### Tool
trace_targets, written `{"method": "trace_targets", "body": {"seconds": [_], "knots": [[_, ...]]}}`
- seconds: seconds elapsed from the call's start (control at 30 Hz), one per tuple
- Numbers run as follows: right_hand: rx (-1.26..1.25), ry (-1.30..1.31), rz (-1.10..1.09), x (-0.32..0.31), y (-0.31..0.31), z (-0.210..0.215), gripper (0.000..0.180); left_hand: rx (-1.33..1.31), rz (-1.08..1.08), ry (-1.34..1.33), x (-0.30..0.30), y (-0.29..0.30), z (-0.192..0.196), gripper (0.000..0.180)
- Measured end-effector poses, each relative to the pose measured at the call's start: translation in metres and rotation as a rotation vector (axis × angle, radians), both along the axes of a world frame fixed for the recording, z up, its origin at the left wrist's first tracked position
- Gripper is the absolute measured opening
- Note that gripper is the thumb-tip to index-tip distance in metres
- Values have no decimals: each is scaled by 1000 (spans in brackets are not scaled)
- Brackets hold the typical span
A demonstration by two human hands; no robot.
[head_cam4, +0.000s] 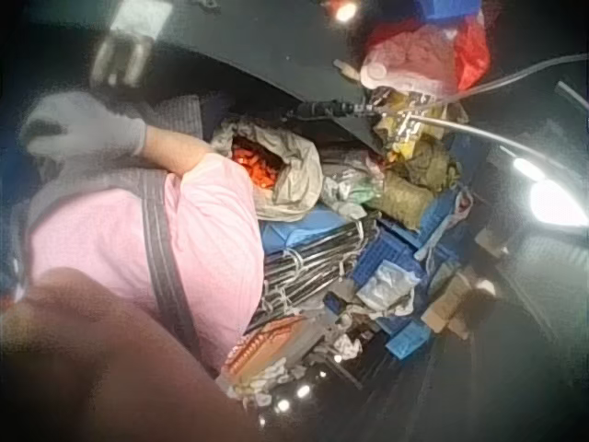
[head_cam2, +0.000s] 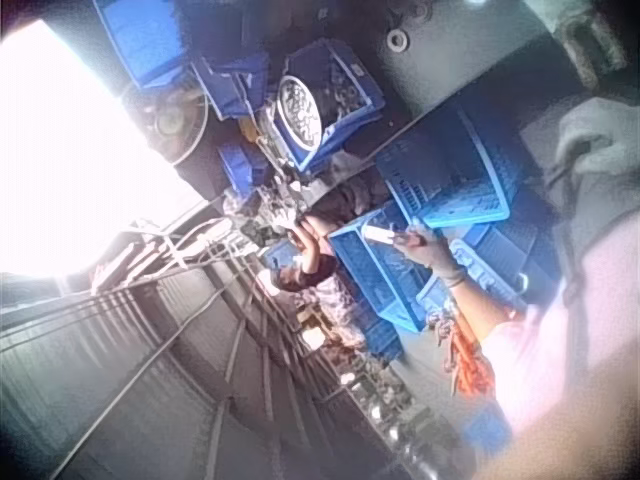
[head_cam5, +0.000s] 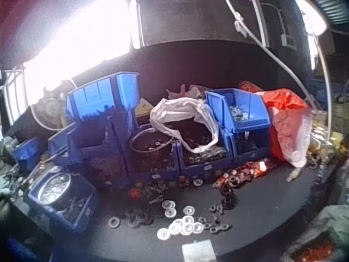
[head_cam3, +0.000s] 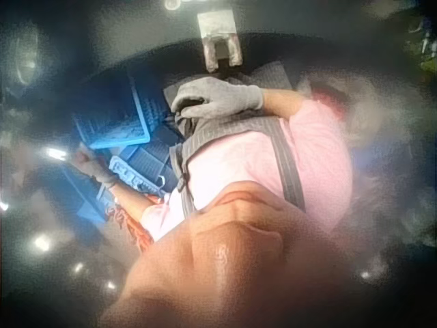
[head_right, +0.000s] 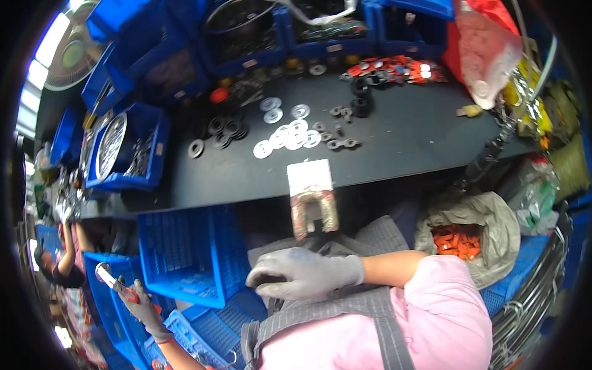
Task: The person assembles mechanical components by securing clamp housings and metal brackets with screws and washers using an air-powered screwdriver.
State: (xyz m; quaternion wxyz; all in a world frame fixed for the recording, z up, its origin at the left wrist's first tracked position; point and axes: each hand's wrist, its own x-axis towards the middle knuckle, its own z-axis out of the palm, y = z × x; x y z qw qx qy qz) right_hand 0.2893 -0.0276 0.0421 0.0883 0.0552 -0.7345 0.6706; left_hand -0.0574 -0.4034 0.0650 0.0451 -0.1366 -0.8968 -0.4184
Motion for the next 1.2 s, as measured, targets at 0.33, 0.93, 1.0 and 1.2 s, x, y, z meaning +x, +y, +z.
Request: {"method": "trace_targets", "body": {"seconds": [0.33, 0.93, 1.0, 1.2], "knots": [[386, 30, -507, 30, 73, 32, 29, 580, -917, -660, 153, 265, 37, 56], [1480, -576, -880, -123, 348, -5, 27, 1088, -1011, -1100, 103, 357, 28, 84], [1515, -545, -927, -131, 353, -14, 24, 1095, -991, -1089, 101, 364, 31, 74], [1488, -464, -987, -129, 352, -21, 27, 1004, -1040, -691, 102, 400, 33, 66]]}}
